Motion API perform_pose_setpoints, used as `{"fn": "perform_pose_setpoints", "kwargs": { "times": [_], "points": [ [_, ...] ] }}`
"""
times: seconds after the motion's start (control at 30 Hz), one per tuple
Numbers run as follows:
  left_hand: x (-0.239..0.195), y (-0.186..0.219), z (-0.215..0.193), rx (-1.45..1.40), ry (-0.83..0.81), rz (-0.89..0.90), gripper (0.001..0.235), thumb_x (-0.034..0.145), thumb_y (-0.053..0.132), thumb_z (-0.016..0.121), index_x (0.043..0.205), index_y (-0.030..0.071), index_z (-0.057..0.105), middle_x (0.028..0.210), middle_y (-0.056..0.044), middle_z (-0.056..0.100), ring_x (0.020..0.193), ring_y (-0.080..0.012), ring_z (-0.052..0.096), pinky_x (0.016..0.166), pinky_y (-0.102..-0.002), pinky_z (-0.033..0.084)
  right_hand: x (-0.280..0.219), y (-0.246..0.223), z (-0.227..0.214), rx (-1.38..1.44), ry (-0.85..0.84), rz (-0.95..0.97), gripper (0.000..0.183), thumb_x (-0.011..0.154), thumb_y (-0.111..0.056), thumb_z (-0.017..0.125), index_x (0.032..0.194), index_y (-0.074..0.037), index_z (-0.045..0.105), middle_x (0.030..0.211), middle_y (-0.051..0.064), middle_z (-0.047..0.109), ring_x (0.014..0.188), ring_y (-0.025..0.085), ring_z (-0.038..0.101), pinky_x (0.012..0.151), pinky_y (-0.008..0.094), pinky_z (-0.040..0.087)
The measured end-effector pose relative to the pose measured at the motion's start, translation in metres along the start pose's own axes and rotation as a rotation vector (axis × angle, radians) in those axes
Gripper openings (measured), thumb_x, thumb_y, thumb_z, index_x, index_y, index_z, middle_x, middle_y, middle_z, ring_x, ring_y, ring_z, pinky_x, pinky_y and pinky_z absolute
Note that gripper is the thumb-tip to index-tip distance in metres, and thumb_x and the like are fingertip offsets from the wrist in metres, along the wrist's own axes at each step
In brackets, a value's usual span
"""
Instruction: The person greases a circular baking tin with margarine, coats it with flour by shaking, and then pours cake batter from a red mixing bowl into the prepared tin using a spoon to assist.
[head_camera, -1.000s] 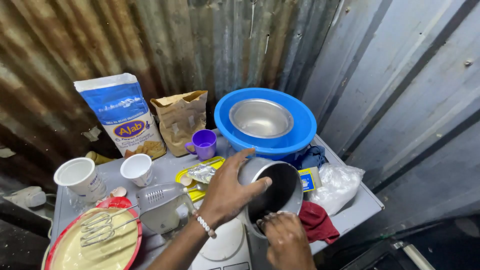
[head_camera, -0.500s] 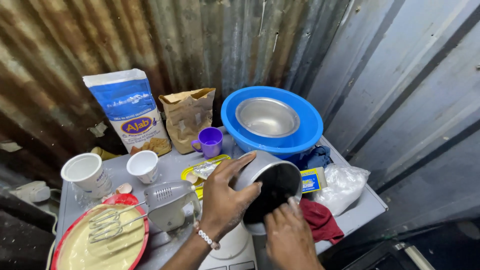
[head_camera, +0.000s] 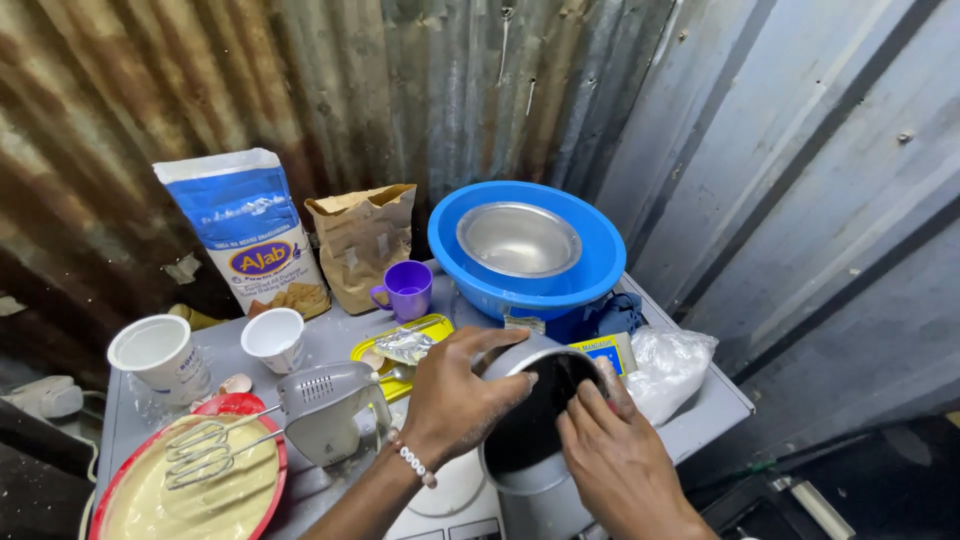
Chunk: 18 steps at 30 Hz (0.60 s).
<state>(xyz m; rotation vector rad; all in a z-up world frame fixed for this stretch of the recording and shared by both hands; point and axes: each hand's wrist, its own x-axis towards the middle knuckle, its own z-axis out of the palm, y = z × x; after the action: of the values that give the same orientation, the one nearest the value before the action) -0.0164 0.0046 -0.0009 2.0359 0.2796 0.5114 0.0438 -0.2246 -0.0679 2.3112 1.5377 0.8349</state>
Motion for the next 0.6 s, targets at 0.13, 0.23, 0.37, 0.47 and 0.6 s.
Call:
{"fn": "perform_pose_setpoints", "kwargs": {
  "times": [0.13, 0.23, 0.37, 0.47, 0.6],
  "points": [
    [-0.009, 0.008, 0.002, -0.054, 0.069, 0.045, 0.06, 0.065, 0.03, 0.077, 0.123, 0.033, 0.094, 0.111, 0.004, 0.088, 0.088, -0.0137, 0.077, 0.078, -0.031, 0.059, -0.004, -0.02, -0.008, 0.087, -0.055, 0.063, 0.022, 0.089, -0.015, 0.058, 0.08, -0.014, 0.078, 0.075, 0.013, 0.07, 0.093, 0.038, 0.066, 0.132, 0.082, 0.025],
    [-0.013, 0.0, 0.006, -0.131, 0.148, 0.066, 0.056, 0.065, 0.023, 0.077, 0.117, 0.028, 0.095, 0.116, 0.003, 0.091, 0.099, -0.0135, 0.083, 0.092, -0.03, 0.064, 0.002, -0.057, 0.017, 0.276, 0.134, 0.244, 0.017, 0.075, -0.017, 0.067, 0.083, -0.013, 0.081, 0.075, 0.003, 0.075, 0.091, 0.03, 0.071, 0.121, 0.1, 0.016],
    [-0.014, -0.01, 0.013, -0.135, 0.159, 0.094, 0.055, 0.065, 0.025, 0.076, 0.117, 0.023, 0.094, 0.119, 0.0, 0.091, 0.109, -0.0177, 0.084, 0.099, -0.033, 0.065, 0.002, -0.109, 0.057, 0.347, 0.212, 0.302, 0.022, 0.075, -0.017, 0.064, 0.083, -0.007, 0.081, 0.065, 0.015, 0.069, 0.063, 0.036, 0.068, 0.132, 0.073, 0.03],
    [-0.027, -0.022, 0.025, -0.195, 0.216, 0.14, 0.051, 0.065, 0.019, 0.077, 0.113, 0.02, 0.094, 0.115, -0.002, 0.091, 0.107, -0.0168, 0.085, 0.095, -0.031, 0.067, 0.003, -0.132, 0.047, 0.837, 0.072, 0.495, 0.045, 0.083, -0.026, 0.07, 0.12, -0.002, 0.077, 0.1, 0.019, 0.082, 0.111, 0.037, 0.078, 0.13, 0.047, 0.042],
    [-0.02, -0.021, 0.023, -0.335, 0.216, 0.127, 0.054, 0.072, 0.01, 0.076, 0.124, 0.014, 0.09, 0.126, -0.007, 0.085, 0.12, -0.0208, 0.081, 0.106, -0.034, 0.064, 0.009, -0.119, 0.014, 1.205, 0.184, 0.684, 0.033, 0.093, -0.008, 0.061, 0.125, -0.006, 0.068, 0.111, 0.012, 0.082, 0.112, 0.028, 0.065, 0.104, 0.041, 0.053]
  ]
}}
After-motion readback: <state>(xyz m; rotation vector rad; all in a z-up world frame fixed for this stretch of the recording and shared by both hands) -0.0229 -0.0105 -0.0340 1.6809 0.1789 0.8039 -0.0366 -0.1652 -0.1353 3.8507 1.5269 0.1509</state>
